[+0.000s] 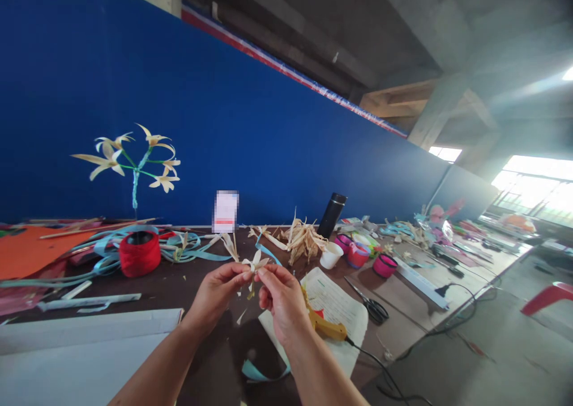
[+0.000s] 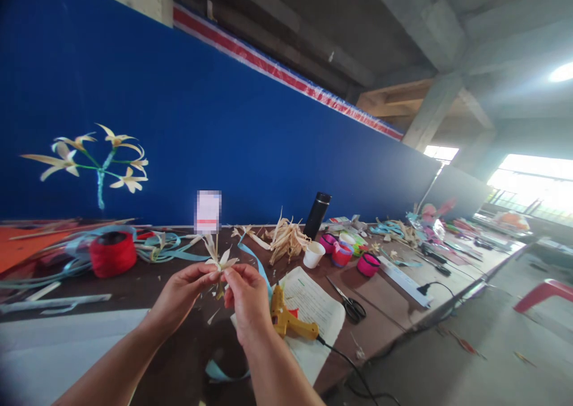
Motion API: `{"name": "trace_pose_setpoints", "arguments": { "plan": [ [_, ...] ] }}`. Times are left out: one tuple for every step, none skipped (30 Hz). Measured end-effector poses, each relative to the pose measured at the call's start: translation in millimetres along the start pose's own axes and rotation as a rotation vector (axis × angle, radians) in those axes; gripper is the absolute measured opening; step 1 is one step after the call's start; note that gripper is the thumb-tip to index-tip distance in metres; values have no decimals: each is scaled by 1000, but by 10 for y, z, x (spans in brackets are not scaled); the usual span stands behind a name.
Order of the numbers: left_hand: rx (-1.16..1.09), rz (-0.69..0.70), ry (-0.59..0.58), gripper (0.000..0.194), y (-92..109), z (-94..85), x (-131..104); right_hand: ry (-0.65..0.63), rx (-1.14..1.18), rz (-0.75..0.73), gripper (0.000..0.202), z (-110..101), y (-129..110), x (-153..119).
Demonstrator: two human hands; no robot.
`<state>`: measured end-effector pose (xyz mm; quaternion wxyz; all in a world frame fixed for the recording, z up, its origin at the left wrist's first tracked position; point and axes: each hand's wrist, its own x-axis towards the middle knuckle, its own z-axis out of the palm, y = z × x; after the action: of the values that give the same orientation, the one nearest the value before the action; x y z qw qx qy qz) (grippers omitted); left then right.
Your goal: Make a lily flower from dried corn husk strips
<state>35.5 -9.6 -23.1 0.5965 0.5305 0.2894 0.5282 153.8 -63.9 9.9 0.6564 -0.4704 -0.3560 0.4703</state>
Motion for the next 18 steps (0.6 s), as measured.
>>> {"name": "trace_pose_setpoints", "arguments": {
  "plan": [
    [6,2,-7,15,3,0,-1,1,3,-2,21,-1,4,1],
    [11,3,-12,15,5,0,-1,2,5,-4,21,-3,7,1],
    [14,1,-15,15,5,0,0,3,6,-5,21,-5,9,1],
    [12,-1,-14,15,4,-1,1,4,7,-6,22,-8,12,-1],
    [10,-4,-11,15,2,-3,3,0,7,-6,22,-13,16,-3],
    [6,-4,-9,14,-2,-4,5,-4,7,-7,22,-20,19,-5],
    [2,-2,-10,14,-6,-5,7,-8,8,-9,22,-28,22,-8],
    [-3,2,-11,14,-9,-6,9,-10,9,-12,22,-36,25,-11],
    [-6,4,-12,13,-12,-7,11,-12,9,-13,22,-45,26,-13],
    [-7,3,-13,13,-15,-7,11,-13,7,-13,23,-52,26,-14],
    [-10,0,-13,14,-16,-7,11,-13,4,-13,25,-59,24,-14],
    [-12,-3,-13,14,-18,-7,11,-11,-3,-16,26,-63,20,-12],
    [-13,-5,-11,14,-20,-7,9,-11,-12,-21,27,-64,15,-8],
    [-11,-6,-12,14,-23,-6,8,-10,-23,-26,28,-64,10,-2],
    [-8,-7,-12,13,-26,-6,7,-9,-33,-30,28,-62,5,6],
    [-4,-7,-15,13,-30,-5,7,-6,-41,-31,29,-59,2,16],
    [2,-8,-18,13,-35,-5,7,-8,-49,-26,29,-55,1,27],
    [7,-11,-22,12,-39,-4,8,-8,-56,-20,30,-51,2,38]
  ]
}}
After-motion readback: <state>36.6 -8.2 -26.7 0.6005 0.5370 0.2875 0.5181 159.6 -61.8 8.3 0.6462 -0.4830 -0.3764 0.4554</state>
